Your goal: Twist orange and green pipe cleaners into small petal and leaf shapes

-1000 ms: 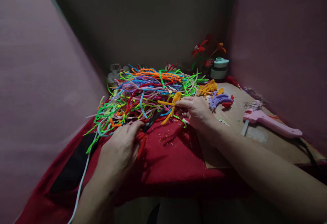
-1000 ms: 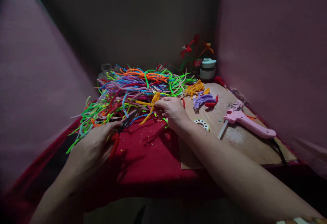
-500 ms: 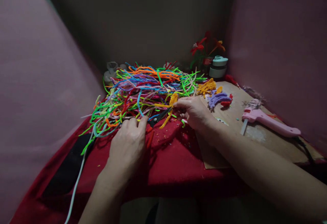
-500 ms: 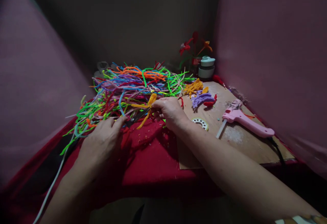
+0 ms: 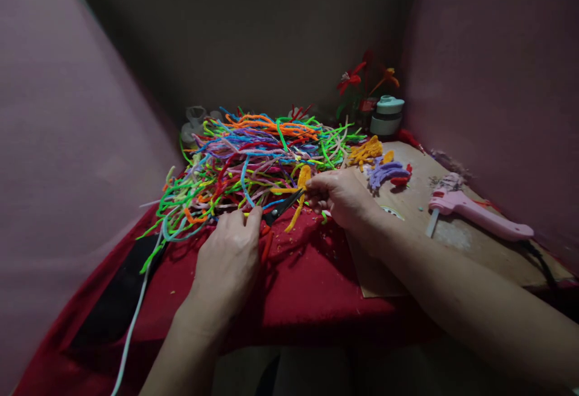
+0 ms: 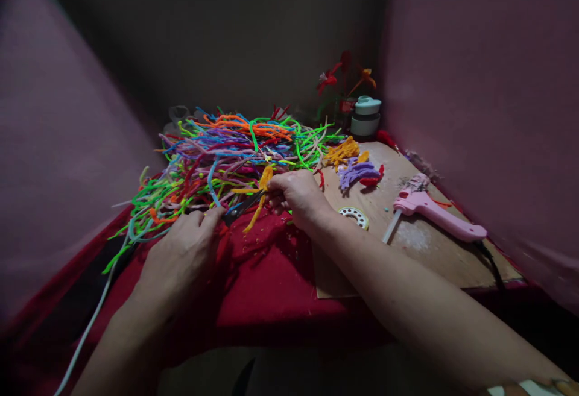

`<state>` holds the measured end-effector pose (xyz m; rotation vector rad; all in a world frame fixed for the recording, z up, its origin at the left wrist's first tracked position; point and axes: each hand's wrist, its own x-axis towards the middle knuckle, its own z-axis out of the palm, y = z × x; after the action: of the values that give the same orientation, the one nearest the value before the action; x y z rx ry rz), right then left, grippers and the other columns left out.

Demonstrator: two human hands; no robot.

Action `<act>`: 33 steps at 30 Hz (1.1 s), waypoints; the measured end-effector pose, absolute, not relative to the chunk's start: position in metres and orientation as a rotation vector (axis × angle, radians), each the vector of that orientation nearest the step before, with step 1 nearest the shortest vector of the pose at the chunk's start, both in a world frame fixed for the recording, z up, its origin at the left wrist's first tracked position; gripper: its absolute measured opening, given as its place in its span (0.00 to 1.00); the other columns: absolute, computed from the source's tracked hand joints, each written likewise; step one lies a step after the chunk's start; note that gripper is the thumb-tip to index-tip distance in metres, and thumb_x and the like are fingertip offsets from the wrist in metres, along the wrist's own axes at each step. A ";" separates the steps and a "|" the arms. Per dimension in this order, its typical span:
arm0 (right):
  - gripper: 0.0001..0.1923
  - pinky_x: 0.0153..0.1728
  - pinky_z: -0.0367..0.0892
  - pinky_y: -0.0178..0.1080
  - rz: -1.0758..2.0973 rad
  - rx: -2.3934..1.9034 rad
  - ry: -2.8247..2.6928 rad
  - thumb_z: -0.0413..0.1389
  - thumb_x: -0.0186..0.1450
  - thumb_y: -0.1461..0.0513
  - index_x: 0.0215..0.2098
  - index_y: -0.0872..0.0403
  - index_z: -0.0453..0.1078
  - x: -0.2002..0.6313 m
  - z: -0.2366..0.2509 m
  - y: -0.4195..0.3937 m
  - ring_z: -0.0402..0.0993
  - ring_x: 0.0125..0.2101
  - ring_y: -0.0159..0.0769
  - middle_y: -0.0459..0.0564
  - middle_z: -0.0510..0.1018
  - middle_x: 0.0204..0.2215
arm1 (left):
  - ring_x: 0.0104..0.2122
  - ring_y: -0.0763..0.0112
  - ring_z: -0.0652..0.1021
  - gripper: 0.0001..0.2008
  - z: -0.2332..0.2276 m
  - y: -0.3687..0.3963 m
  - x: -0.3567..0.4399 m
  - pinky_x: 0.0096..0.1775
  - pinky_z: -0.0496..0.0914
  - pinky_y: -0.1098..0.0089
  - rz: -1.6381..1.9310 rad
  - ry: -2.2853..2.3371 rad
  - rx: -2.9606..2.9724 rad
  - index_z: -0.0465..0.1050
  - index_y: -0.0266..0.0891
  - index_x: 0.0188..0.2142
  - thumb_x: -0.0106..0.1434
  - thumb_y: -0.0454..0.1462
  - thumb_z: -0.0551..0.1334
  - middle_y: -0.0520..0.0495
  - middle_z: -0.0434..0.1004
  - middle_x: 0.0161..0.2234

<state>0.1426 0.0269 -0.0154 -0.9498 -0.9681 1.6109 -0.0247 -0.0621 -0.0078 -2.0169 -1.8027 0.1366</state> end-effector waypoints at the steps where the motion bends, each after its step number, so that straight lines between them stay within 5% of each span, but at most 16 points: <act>1: 0.06 0.10 0.56 0.29 1.612 -0.958 -0.968 0.53 0.46 0.68 0.13 0.58 0.64 0.143 -0.015 0.027 0.63 0.11 0.27 0.46 0.69 0.11 | 0.40 0.58 0.72 0.20 -0.008 -0.062 -0.024 0.34 0.69 0.66 0.136 -1.805 -2.023 0.64 0.36 0.54 0.62 0.29 0.49 0.40 0.71 0.38; 15: 0.07 0.09 0.57 0.29 1.628 -0.953 -0.909 0.52 0.47 0.70 0.13 0.59 0.64 0.141 -0.019 0.028 0.64 0.11 0.27 0.47 0.69 0.11 | 0.38 0.63 0.75 0.15 -0.018 -0.060 -0.029 0.31 0.69 0.70 0.046 -1.849 -2.177 0.66 0.37 0.48 0.63 0.33 0.49 0.42 0.73 0.38; 24: 0.06 0.10 0.58 0.28 1.606 -0.916 -0.889 0.51 0.49 0.70 0.15 0.59 0.64 0.143 -0.018 0.030 0.64 0.13 0.26 0.47 0.69 0.12 | 0.36 0.66 0.74 0.16 -0.015 -0.058 -0.044 0.36 0.68 0.70 -0.315 -1.880 -2.418 0.68 0.40 0.46 0.63 0.37 0.48 0.44 0.74 0.39; 33: 0.05 0.09 0.58 0.28 1.576 -0.885 -0.953 0.52 0.51 0.69 0.18 0.58 0.63 0.143 -0.016 0.027 0.67 0.13 0.27 0.47 0.71 0.15 | 0.34 0.65 0.75 0.14 -0.014 -0.049 -0.051 0.34 0.66 0.70 0.047 -1.880 -2.393 0.71 0.42 0.43 0.62 0.39 0.50 0.44 0.74 0.35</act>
<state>0.1425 0.0266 -0.0159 -0.8846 -0.9529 1.5762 -0.0511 -0.0486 -0.0141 -2.3927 -1.8797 0.0474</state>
